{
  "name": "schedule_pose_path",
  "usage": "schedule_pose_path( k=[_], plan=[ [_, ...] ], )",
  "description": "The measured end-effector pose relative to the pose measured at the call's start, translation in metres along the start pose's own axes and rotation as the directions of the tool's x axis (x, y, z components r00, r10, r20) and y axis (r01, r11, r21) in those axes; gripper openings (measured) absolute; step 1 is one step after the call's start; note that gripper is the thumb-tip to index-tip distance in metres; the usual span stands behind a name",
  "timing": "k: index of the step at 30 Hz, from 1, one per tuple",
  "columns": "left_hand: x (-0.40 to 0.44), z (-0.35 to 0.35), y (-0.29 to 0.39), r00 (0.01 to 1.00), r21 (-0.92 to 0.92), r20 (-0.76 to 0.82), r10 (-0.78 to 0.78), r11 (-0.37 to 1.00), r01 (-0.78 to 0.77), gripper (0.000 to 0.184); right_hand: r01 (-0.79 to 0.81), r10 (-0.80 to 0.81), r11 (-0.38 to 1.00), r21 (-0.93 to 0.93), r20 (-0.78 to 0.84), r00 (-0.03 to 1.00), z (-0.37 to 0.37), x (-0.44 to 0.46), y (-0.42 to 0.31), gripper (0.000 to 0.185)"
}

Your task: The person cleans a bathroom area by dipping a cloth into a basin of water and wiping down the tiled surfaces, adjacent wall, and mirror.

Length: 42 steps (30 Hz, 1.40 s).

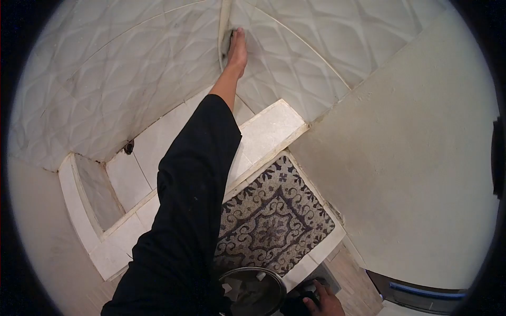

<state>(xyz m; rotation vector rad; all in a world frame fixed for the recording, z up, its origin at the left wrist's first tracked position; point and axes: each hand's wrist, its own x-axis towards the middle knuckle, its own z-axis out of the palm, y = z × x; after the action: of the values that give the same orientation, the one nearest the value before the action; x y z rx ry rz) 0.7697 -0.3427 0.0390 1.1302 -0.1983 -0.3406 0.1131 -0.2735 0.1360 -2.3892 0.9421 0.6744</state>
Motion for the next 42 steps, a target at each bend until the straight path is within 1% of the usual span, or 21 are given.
schedule_pose_path(
  k=[3,5,6,9,11,12,15,17,19,22,25,27,28,30,32,33,35,36,39,40,42],
  plan=[
    [0.009,0.011,0.011,0.999,0.034,0.001,0.043,0.998,-0.043,0.101,-0.095,0.082,0.986,0.134,0.1,0.992,0.01,-0.004,0.019,0.059],
    [0.011,0.01,0.005,1.0,0.055,0.015,0.019,0.998,-0.02,0.102,-0.092,0.087,0.993,0.068,0.08,0.993,0.007,-0.01,0.017,0.061],
    [0.013,0.005,-0.005,0.999,0.07,0.036,-0.011,0.997,0.008,0.103,-0.09,0.088,0.995,0.036,0.068,0.994,0.004,-0.012,0.013,0.061],
    [0.002,-0.013,-0.04,0.978,0.102,0.122,-0.171,0.982,0.159,0.105,-0.096,0.092,0.994,0.053,0.071,0.993,0.002,-0.013,0.009,0.061],
    [-0.021,-0.009,-0.045,0.954,0.094,0.144,-0.262,0.964,0.25,0.106,-0.034,0.033,0.999,0.024,0.03,0.999,0.008,-0.016,0.012,0.062],
    [-0.039,0.0,-0.04,0.94,0.084,0.149,-0.306,0.951,0.296,0.11,-0.003,0.003,1.0,0.007,0.01,1.0,0.009,-0.017,0.013,0.062],
    [-0.043,0.031,-0.043,0.944,0.17,-0.013,-0.33,0.93,0.327,0.115,-0.093,0.094,0.996,-0.015,0.087,0.992,-0.004,-0.014,-0.004,0.062],
    [-0.043,0.053,-0.049,0.935,0.227,-0.122,-0.332,0.908,0.352,0.118,-0.079,0.077,0.997,0.024,0.073,0.994,-0.003,-0.014,-0.003,0.061],
    [-0.045,0.071,-0.049,0.916,0.281,-0.239,-0.324,0.879,0.384,0.122,-0.067,0.064,0.997,0.038,0.08,0.995,-0.004,-0.011,-0.003,0.061],
    [-0.069,0.105,-0.037,0.938,0.433,-0.325,-0.118,0.863,0.259,0.12,-0.066,0.063,0.997,0.026,0.103,0.993,-0.004,-0.006,-0.004,0.06],
    [-0.057,0.099,-0.046,0.936,0.409,-0.352,-0.005,0.899,0.158,0.116,-0.089,0.085,0.995,0.035,0.105,0.991,-0.004,-0.006,-0.004,0.059],
    [-0.042,0.079,-0.051,0.947,0.332,-0.319,0.033,0.94,0.079,0.111,-0.129,0.119,0.989,0.075,0.117,0.986,-0.008,-0.006,-0.006,0.058],
    [-0.032,0.066,-0.054,0.952,0.292,-0.302,0.055,0.956,0.038,0.109,-0.111,0.103,0.992,0.067,0.111,0.988,-0.008,-0.007,-0.005,0.059],
    [-0.004,0.037,-0.079,0.972,0.235,-0.233,-0.025,0.969,0.081,0.106,-0.074,0.068,0.995,0.061,0.1,0.993,-0.004,-0.007,-0.002,0.059],
    [-0.003,0.018,-0.083,0.977,0.146,-0.119,-0.178,0.97,0.194,0.104,-0.109,0.112,0.994,-0.031,0.124,0.986,0.0,-0.007,-0.002,0.061],
    [-0.018,0.012,-0.075,0.957,0.086,-0.038,-0.287,0.953,0.289,0.104,-0.122,0.132,0.99,-0.076,0.135,0.982,0.002,-0.007,-0.003,0.062],
    [-0.046,0.014,-0.056,0.908,0.047,0.06,-0.414,0.91,0.412,0.104,-0.075,0.081,0.996,-0.055,0.116,0.99,0.003,-0.007,-0.004,0.062],
    [-0.058,0.024,-0.049,0.894,0.059,0.072,-0.443,0.896,0.439,0.106,-0.052,0.057,0.997,-0.05,0.105,0.993,0.001,-0.006,-0.005,0.063],
    [-0.059,0.038,-0.035,0.862,0.053,0.083,-0.499,0.866,0.497,0.112,-0.093,0.091,0.996,0.01,0.14,0.986,-0.011,-0.002,-0.014,0.063],
    [-0.058,0.041,-0.032,0.853,0.048,0.082,-0.515,0.857,0.513,0.115,-0.084,0.084,0.996,-0.003,0.132,0.988,-0.011,-0.001,-0.013,0.062],
    [-0.057,0.04,-0.012,0.75,-0.002,0.13,-0.648,0.756,0.654,0.123,-0.06,0.062,0.998,-0.021,0.122,0.991,-0.008,0.003,-0.012,0.062]
  ],
)
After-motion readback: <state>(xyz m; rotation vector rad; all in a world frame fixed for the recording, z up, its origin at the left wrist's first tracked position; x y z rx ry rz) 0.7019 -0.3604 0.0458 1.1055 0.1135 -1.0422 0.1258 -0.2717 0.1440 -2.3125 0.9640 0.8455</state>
